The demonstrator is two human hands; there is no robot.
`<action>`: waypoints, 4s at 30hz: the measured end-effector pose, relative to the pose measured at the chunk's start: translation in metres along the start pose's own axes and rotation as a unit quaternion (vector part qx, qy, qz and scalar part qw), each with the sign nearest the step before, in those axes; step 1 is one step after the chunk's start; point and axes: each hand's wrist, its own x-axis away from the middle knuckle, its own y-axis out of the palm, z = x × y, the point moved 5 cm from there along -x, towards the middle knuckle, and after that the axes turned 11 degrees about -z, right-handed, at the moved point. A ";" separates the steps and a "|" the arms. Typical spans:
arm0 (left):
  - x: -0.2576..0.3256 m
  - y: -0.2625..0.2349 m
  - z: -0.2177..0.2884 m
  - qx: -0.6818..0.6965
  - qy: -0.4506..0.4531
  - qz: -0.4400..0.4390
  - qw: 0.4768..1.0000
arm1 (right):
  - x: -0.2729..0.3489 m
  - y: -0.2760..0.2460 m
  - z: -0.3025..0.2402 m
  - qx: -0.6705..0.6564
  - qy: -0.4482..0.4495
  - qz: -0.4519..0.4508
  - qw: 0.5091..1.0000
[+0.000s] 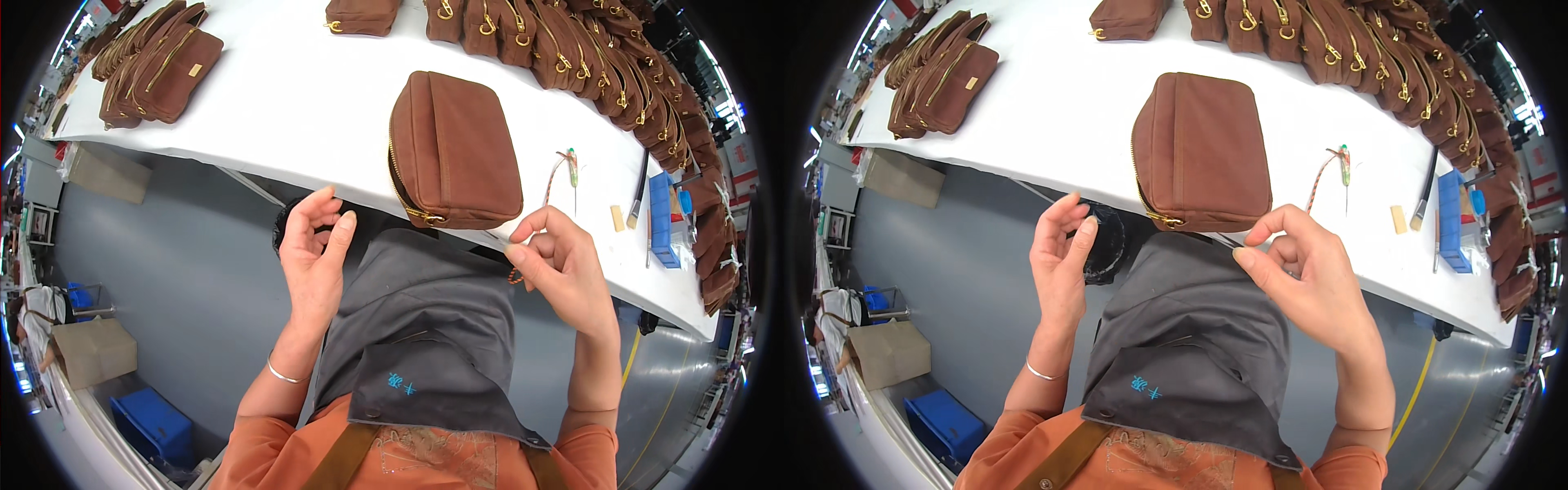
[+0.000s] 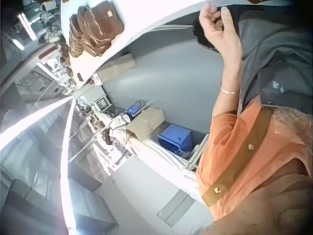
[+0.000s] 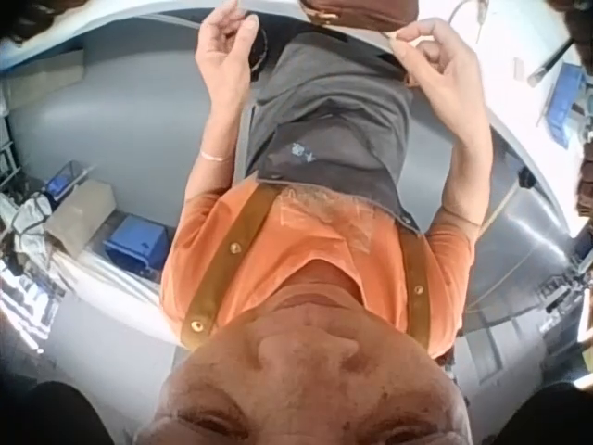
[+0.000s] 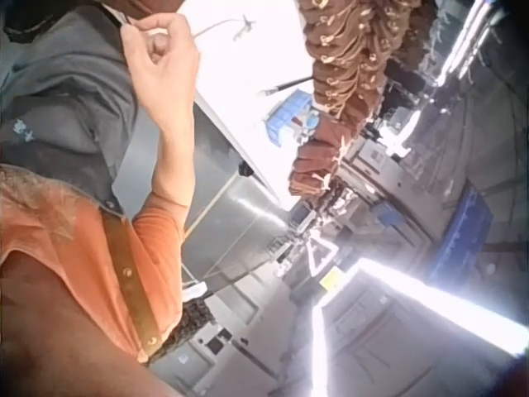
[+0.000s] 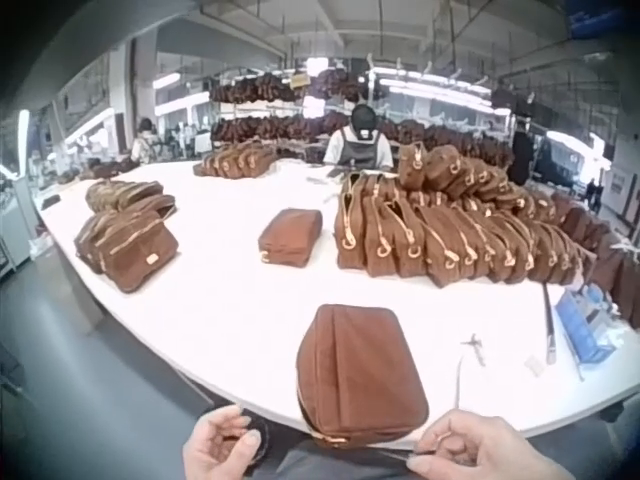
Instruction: Trimming excess threads and marking brown leather bags at a finishing station.
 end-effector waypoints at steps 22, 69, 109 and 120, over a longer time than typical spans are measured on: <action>-0.063 0.068 0.037 -0.328 0.050 -0.251 0.909 | 0.028 -0.116 0.115 0.102 0.033 0.320 0.941; -0.092 0.111 0.072 0.037 0.109 -0.340 0.933 | -0.038 -0.042 -0.002 -0.067 -0.275 0.228 0.931; -0.055 0.083 0.005 0.424 -0.169 -0.179 0.871 | -0.016 -0.014 0.061 -0.246 -0.239 0.202 0.917; -0.051 0.096 0.000 0.357 -0.122 -0.346 0.859 | -0.006 -0.036 0.045 -0.245 -0.239 0.219 0.914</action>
